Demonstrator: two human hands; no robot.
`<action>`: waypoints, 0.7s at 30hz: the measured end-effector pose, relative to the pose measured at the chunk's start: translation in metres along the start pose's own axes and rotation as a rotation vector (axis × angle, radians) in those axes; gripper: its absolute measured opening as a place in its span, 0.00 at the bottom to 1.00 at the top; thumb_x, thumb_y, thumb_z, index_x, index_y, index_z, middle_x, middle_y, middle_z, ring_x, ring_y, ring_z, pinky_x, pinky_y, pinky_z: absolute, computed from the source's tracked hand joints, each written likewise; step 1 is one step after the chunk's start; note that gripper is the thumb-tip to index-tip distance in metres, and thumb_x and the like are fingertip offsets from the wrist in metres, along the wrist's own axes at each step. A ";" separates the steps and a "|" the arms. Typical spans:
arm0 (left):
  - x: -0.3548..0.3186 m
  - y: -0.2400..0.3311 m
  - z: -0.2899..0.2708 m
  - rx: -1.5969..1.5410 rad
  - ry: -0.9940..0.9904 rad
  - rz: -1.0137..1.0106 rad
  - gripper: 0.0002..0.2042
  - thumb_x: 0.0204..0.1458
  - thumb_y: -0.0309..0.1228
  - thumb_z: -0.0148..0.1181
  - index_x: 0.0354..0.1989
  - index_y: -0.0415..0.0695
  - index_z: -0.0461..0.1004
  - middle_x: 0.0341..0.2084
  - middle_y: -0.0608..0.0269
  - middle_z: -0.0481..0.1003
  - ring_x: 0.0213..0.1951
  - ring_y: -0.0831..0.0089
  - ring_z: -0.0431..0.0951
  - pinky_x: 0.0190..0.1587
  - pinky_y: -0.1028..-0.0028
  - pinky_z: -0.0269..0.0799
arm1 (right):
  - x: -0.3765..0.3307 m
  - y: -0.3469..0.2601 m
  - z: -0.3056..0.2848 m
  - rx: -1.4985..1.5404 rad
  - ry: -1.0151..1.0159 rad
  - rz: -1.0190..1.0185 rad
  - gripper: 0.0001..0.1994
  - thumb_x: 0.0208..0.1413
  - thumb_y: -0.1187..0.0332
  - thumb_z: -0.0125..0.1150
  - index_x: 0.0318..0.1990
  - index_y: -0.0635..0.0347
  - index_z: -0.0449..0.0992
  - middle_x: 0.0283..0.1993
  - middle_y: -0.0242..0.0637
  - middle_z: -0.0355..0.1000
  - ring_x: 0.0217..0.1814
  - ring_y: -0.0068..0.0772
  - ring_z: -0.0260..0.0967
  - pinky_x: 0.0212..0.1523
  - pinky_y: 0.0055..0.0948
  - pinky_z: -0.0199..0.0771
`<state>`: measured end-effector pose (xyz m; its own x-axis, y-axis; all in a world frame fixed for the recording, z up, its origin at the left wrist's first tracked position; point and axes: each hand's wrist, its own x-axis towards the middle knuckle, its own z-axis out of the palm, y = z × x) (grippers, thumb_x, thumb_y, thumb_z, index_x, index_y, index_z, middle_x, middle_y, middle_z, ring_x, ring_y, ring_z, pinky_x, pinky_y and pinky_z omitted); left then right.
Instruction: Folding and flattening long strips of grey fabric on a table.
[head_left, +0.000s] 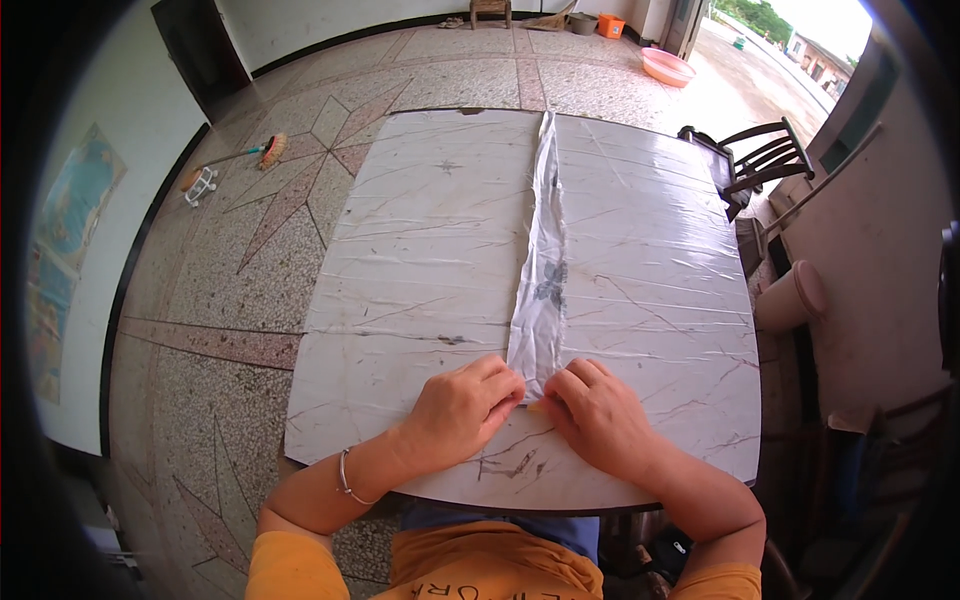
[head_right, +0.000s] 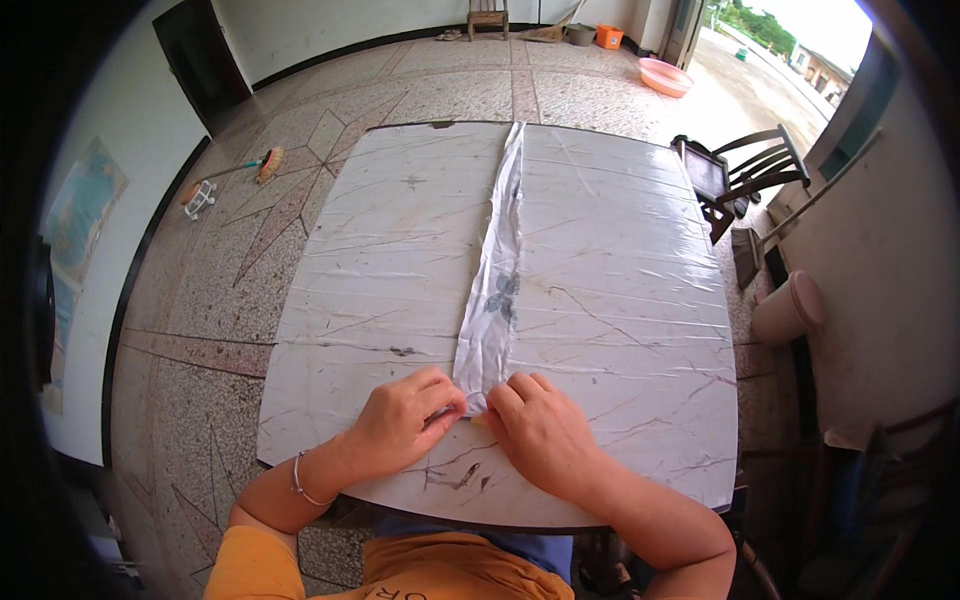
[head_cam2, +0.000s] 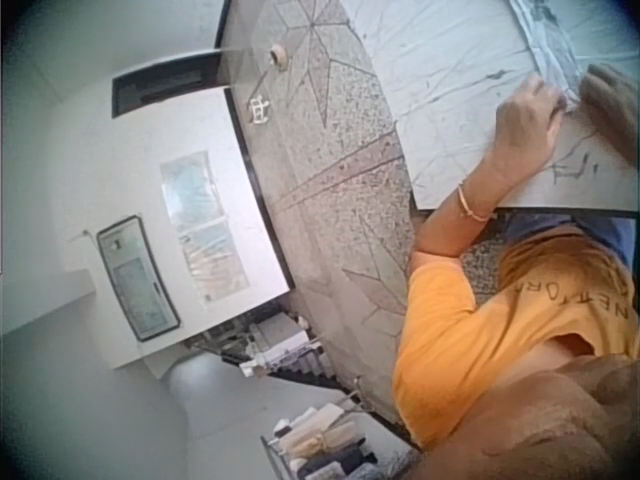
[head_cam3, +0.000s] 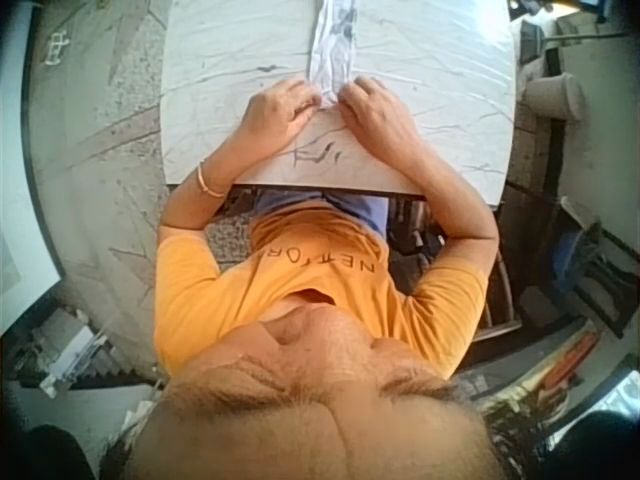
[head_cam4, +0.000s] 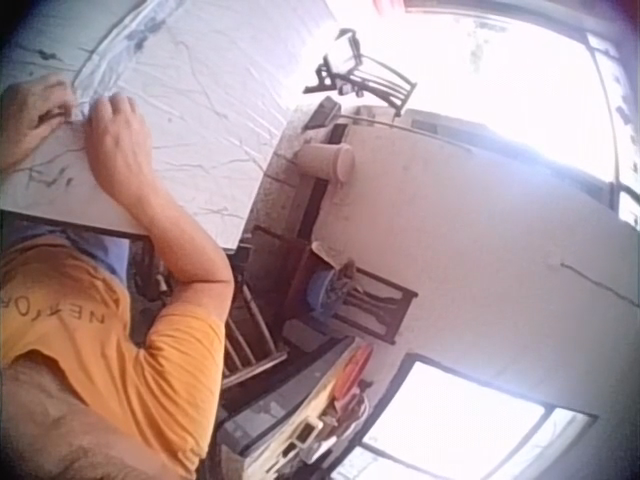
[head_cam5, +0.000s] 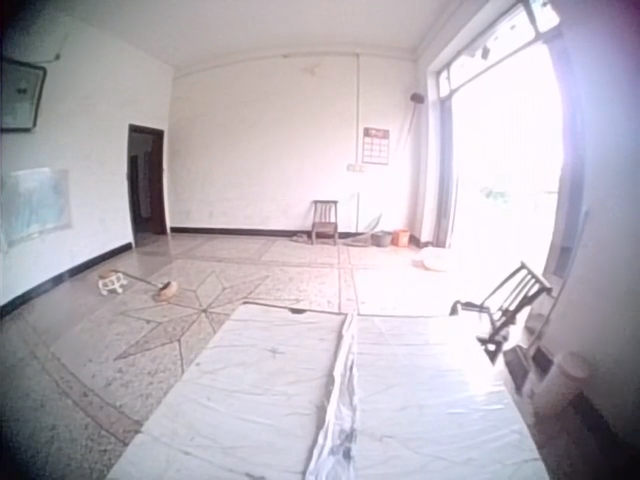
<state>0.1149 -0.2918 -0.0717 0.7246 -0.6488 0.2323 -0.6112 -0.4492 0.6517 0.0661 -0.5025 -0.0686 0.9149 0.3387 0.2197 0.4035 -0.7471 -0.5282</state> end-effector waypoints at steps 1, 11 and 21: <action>0.000 0.000 0.000 0.027 0.007 0.021 0.06 0.49 0.25 0.65 0.35 0.44 0.76 0.32 0.59 0.75 0.32 0.60 0.78 0.33 0.66 0.75 | 0.000 0.001 0.001 0.009 0.021 0.021 0.06 0.54 0.68 0.64 0.35 0.59 0.74 0.36 0.39 0.69 0.42 0.46 0.68 0.40 0.40 0.71; -0.001 -0.002 -0.004 0.045 -0.018 0.136 0.05 0.49 0.27 0.67 0.34 0.45 0.78 0.32 0.61 0.75 0.34 0.60 0.77 0.36 0.66 0.74 | -0.001 0.001 -0.007 0.037 -0.030 -0.105 0.07 0.53 0.67 0.65 0.34 0.58 0.74 0.35 0.38 0.69 0.40 0.45 0.68 0.39 0.40 0.72; 0.005 0.000 0.000 0.010 -0.020 -0.018 0.04 0.52 0.28 0.65 0.35 0.45 0.78 0.32 0.61 0.75 0.32 0.60 0.78 0.33 0.66 0.74 | 0.001 0.000 0.001 -0.004 0.059 0.025 0.05 0.53 0.72 0.64 0.34 0.58 0.74 0.34 0.39 0.70 0.36 0.47 0.71 0.34 0.40 0.73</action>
<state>0.1185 -0.2953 -0.0702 0.7292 -0.6526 0.2060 -0.6012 -0.4671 0.6483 0.0670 -0.5013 -0.0689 0.9239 0.2854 0.2548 0.3803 -0.7573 -0.5309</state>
